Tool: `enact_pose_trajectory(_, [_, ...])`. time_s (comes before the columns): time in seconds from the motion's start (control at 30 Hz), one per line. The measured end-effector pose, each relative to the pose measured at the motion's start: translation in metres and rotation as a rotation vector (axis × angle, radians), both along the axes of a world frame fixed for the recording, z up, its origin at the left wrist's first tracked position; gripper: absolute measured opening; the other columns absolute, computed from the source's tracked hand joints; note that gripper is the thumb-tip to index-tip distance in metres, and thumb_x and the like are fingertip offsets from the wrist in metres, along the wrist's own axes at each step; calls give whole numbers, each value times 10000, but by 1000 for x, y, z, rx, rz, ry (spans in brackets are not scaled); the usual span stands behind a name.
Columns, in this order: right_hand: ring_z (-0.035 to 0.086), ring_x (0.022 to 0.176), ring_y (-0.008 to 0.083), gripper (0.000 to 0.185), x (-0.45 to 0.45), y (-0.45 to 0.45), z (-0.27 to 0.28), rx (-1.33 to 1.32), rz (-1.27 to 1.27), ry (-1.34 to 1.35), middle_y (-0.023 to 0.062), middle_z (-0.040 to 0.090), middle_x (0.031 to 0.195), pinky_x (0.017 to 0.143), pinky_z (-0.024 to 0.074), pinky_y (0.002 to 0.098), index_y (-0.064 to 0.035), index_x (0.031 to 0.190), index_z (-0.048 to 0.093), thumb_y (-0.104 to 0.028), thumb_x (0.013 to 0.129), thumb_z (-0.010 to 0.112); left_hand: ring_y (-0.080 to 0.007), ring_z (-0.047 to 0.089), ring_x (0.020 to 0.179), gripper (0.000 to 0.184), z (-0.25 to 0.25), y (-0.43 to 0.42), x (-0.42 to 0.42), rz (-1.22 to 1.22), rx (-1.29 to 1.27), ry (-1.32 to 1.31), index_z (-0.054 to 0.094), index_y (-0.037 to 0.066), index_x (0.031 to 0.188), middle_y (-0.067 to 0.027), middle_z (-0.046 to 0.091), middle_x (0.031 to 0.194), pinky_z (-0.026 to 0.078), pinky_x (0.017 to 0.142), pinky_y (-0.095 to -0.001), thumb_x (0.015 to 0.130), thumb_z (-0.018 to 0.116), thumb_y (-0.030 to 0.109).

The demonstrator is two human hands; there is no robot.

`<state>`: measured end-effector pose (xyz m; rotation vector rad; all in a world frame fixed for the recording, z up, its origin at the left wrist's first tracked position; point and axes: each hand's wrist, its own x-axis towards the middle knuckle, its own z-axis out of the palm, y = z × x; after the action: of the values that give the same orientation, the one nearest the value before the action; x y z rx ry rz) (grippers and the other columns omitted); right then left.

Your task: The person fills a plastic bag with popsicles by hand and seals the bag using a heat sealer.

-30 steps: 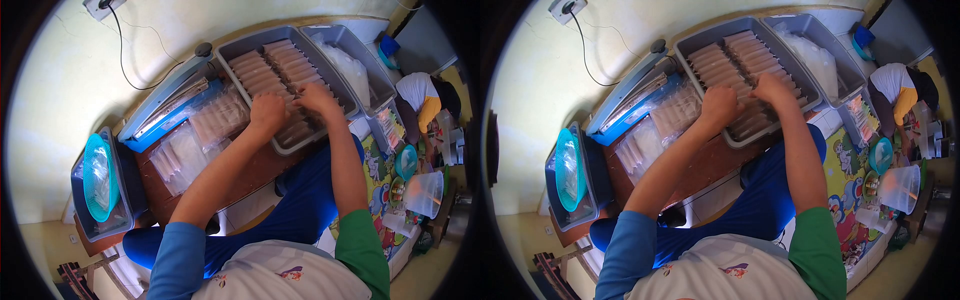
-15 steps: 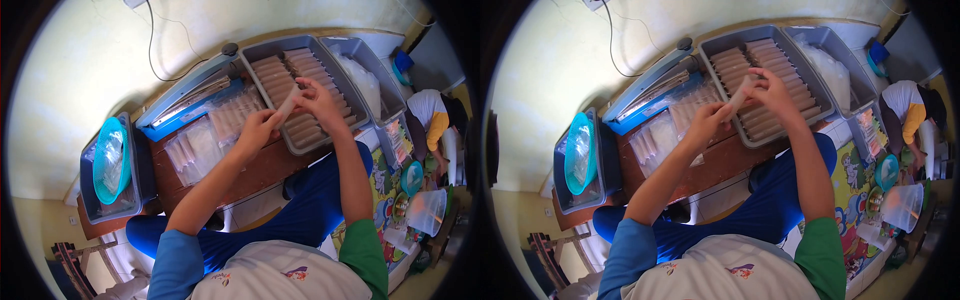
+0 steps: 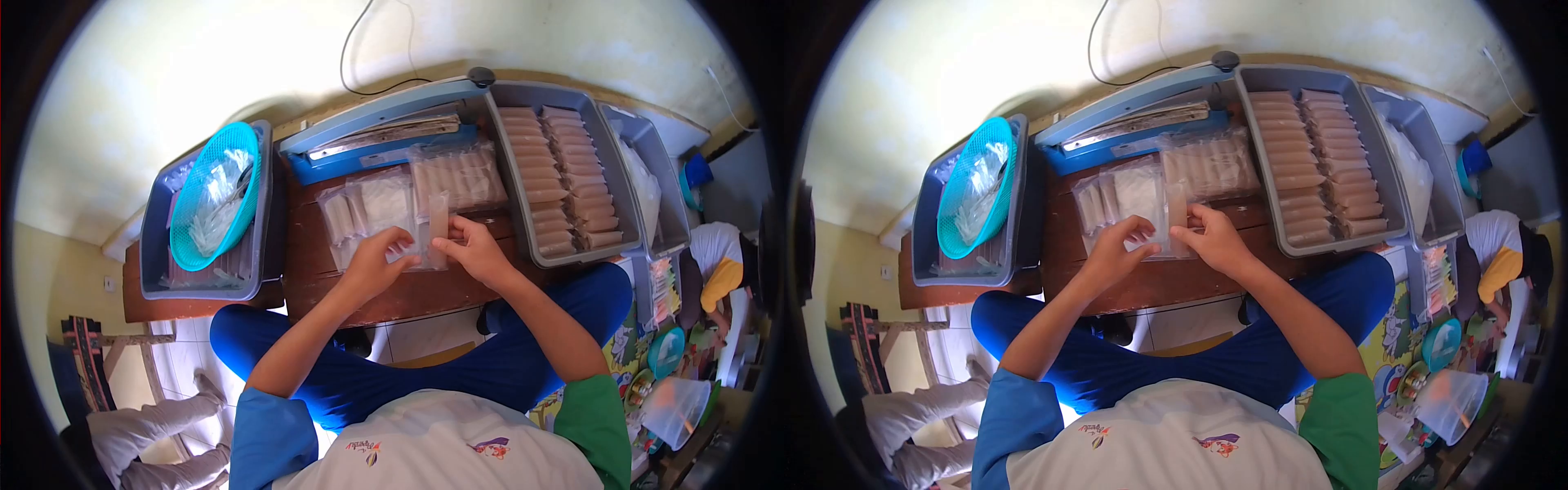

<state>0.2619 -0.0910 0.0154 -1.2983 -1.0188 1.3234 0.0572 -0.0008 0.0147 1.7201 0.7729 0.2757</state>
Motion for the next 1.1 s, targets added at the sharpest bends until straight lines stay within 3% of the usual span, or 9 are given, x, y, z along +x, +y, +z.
enact_pose_trajectory(0.07, [671,835,156,305,-8,-1,-3,-49,26,-18,124,675,955,728,553,293,48,1160,571,-127,916,627,-292,592,992,502,-7,5,-24,-11,682,124,512,43,1165,-127,601,1011,482,821,-395,757,778,166])
enact_pose_trajectory(0.13, [658,721,157,306,-17,-3,10,-404,180,117,109,638,877,617,574,297,53,1170,538,-133,934,596,-313,570,986,517,-7,3,-33,30,767,208,515,44,1164,-133,584,997,460,836,-407,730,776,148])
enact_pose_trajectory(0.17, [658,721,157,306,-21,-4,4,-412,190,112,109,638,877,617,574,297,53,1170,538,-133,934,596,-333,548,979,533,-8,2,-37,62,855,296,518,44,1163,-138,568,983,437,850,-419,703,774,130])
enact_pose_trajectory(0.3, [653,693,163,356,-40,-9,-21,-468,421,82,111,616,870,586,581,299,62,1227,480,-104,934,594,-310,539,1004,538,-34,4,-38,164,892,433,513,59,1160,-128,553,1014,421,841,-412,694,775,117])
enact_pose_trajectory(0.5, [674,809,195,500,-58,-7,-29,-511,443,176,134,616,945,707,592,307,69,1314,416,-17,876,641,-296,561,895,184,-33,16,-40,230,922,356,554,59,909,-115,581,898,428,765,-420,779,664,129])
enact_pose_trajectory(0.67, [664,921,233,573,-77,3,-35,-478,251,367,177,587,1074,820,587,337,80,1358,368,49,848,626,-295,570,818,124,-26,21,-40,333,894,252,583,63,773,-93,585,801,415,729,-418,812,663,149])
enact_pose_trajectory(0.77, [667,924,238,556,-93,9,-48,-373,86,383,176,584,1102,854,578,327,64,1366,365,-10,885,634,-295,569,784,133,-25,22,-40,358,946,250,591,67,759,-91,582,777,415,712,-418,807,682,151])
enact_pose_trajectory(0.87, [673,881,236,546,-103,18,-60,-283,-145,375,188,585,1110,769,602,321,91,1351,364,10,880,628,-290,570,785,132,-26,24,-42,338,950,237,588,68,758,-88,579,777,410,705,-415,799,686,147])
enact_pose_trajectory(1.1, [678,844,234,539,-117,49,-75,-177,-267,235,186,600,1129,663,619,325,91,1366,368,-10,899,618,-285,575,808,112,-26,22,-42,305,923,255,594,71,769,-94,582,798,411,720,-412,786,675,147])
